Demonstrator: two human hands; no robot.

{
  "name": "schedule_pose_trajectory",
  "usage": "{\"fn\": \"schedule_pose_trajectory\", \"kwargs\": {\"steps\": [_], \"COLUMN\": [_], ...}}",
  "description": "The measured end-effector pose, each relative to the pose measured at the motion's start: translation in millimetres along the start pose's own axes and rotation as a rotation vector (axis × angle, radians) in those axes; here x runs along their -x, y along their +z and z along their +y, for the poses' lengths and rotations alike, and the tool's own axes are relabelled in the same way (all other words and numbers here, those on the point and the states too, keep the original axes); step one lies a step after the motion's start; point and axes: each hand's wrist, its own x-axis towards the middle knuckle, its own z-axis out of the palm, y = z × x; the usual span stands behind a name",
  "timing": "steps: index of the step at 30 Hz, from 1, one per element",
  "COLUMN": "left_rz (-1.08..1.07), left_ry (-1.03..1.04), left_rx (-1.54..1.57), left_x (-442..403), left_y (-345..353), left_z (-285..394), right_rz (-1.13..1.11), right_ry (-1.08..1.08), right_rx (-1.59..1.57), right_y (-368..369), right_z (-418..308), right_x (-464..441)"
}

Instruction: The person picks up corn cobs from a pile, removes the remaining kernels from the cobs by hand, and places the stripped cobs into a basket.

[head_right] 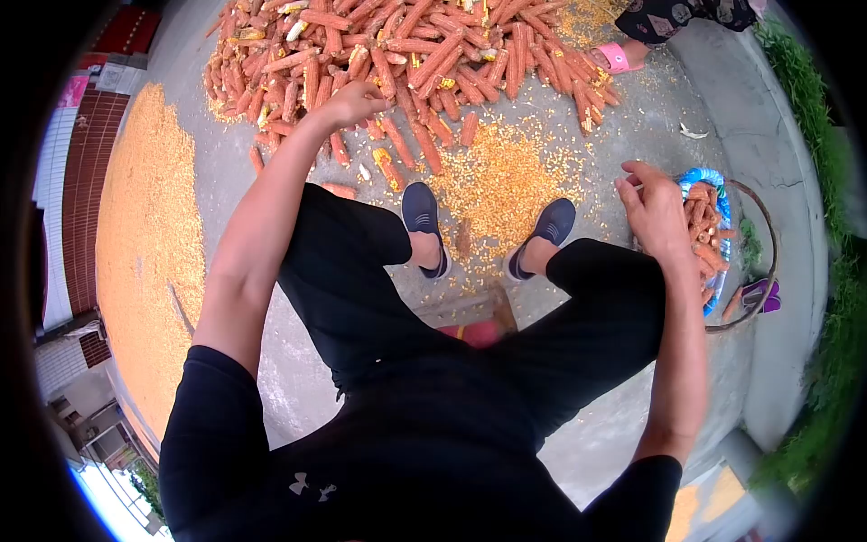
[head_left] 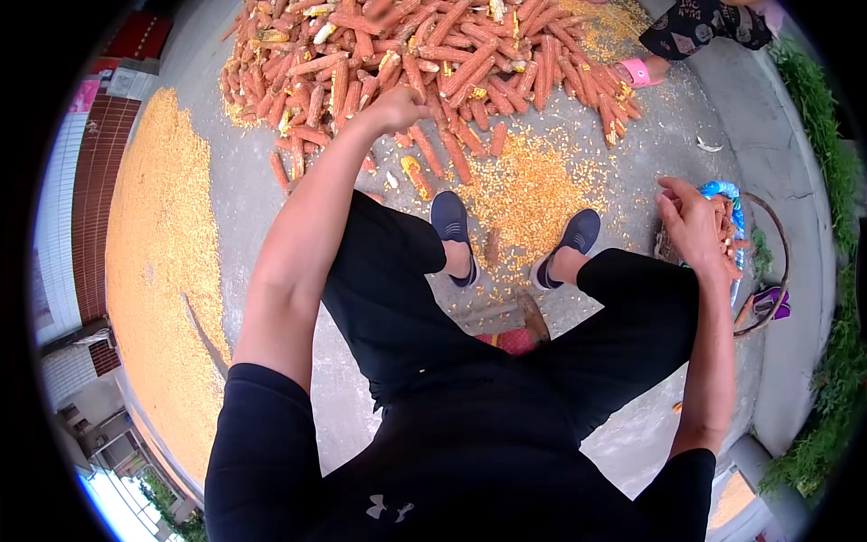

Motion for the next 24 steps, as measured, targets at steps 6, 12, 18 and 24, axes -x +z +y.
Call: {"fn": "schedule_pose_trajectory", "kwargs": {"steps": [6, 12, 18, 24], "left_rz": [-0.144, -0.163, 0.157, 0.262], "left_ry": [-0.145, -0.291, -0.420, -0.648], "left_rx": [0.011, 0.263, 0.440, 0.235], "left_x": [-9.0, -52.7, -108.1, -150.4], "left_y": [7.8, 48.9, 158.2, 254.2], "left_z": [-60.4, -83.1, -41.7, -44.8], "right_rz": [-0.136, -0.158, -0.274, -0.387], "right_ry": [-0.050, -0.030, -0.009, 0.030], "right_rx": [0.009, -0.052, -0.072, 0.050], "right_y": [22.0, 19.7, 14.6, 18.9], "right_z": [-6.3, -21.3, -48.5, -46.1], "right_x": [-10.4, -28.6, -35.2, -46.5]}}
